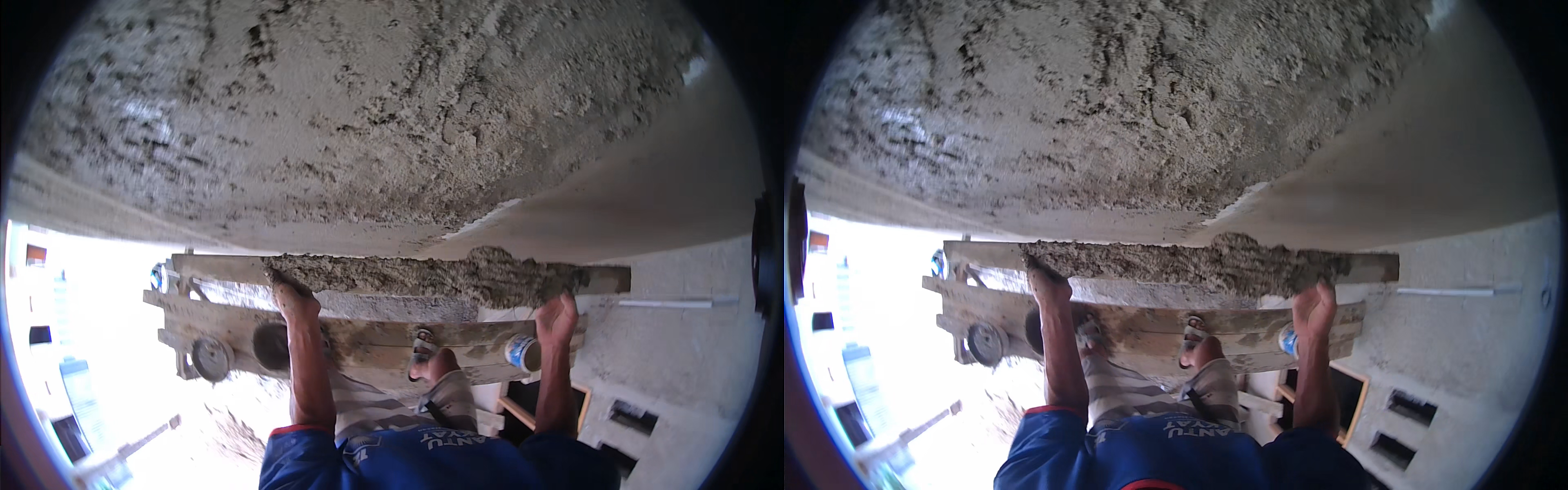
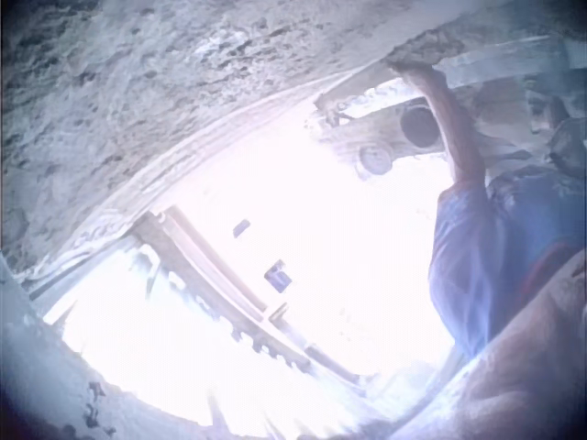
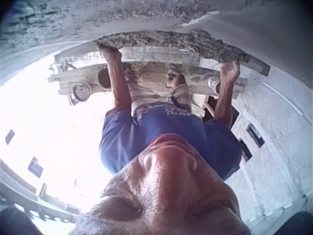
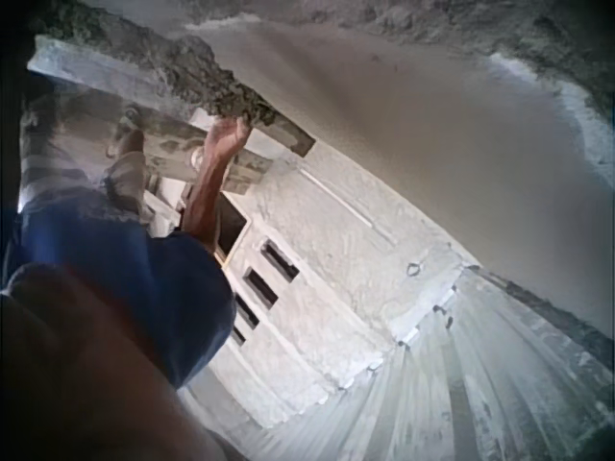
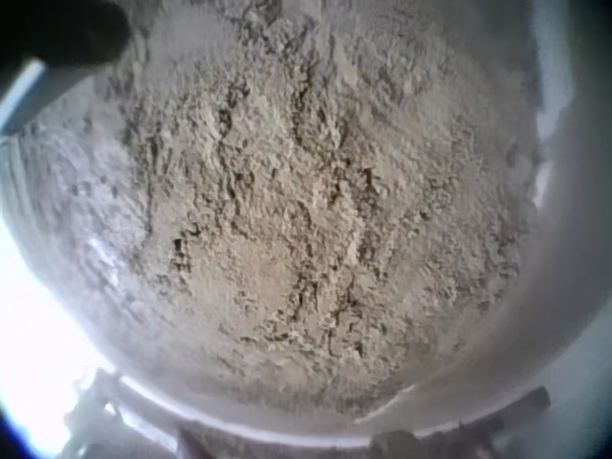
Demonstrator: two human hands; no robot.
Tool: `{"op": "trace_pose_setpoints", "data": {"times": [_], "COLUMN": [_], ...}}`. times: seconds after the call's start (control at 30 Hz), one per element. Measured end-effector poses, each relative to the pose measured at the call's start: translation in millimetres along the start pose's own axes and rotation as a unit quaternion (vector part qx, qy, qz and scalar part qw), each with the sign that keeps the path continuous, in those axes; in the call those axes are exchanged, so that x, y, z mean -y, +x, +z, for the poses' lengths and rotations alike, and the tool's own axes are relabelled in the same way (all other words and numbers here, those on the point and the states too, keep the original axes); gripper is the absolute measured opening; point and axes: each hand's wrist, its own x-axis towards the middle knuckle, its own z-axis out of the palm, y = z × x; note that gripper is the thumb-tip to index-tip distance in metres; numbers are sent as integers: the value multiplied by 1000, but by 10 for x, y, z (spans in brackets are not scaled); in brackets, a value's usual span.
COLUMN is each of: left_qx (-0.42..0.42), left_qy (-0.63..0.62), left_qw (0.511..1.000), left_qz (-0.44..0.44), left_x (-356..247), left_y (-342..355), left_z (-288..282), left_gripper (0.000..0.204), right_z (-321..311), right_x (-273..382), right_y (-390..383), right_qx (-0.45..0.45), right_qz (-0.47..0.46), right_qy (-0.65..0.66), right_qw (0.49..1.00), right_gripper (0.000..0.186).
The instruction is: The person applies wet plaster from a bucket onto a wall using a trowel and then smooths the surface with a long wooden board.
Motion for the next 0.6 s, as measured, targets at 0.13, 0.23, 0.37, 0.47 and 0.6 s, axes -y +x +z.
{"op": "trace_pose_setpoints", "data": {"times": [0.13, 0.23, 0.37, 0.47, 0.6], "left_qx": [-81, -98, -60, -112, -120], "left_qy": [-20, -78, -155, -185, -235], "left_qw": [996, 991, 981, 972, 962], "left_qz": [-30, -56, -100, -89, -76], "left_x": [305, 371, 555, 909, 946], "left_y": [-280, -612, -800, -757, -725], "left_z": [-399, -617, -1194, -1262, -1424], "left_gripper": [38, 41, 45, 37, 36], "right_z": [-389, -95, -577, -264, 55], "right_x": [247, 333, 511, 769, 873], "right_y": [-104, -183, -16, -35, -42], "right_qx": [56, 80, 285, 206, 267], "right_qz": [6, 30, 97, 111, 109], "right_qy": [18, 8, 36, -66, -83], "right_qw": [998, 996, 953, 970, 954], "right_gripper": [46, 31, 33, 50, 50]}}
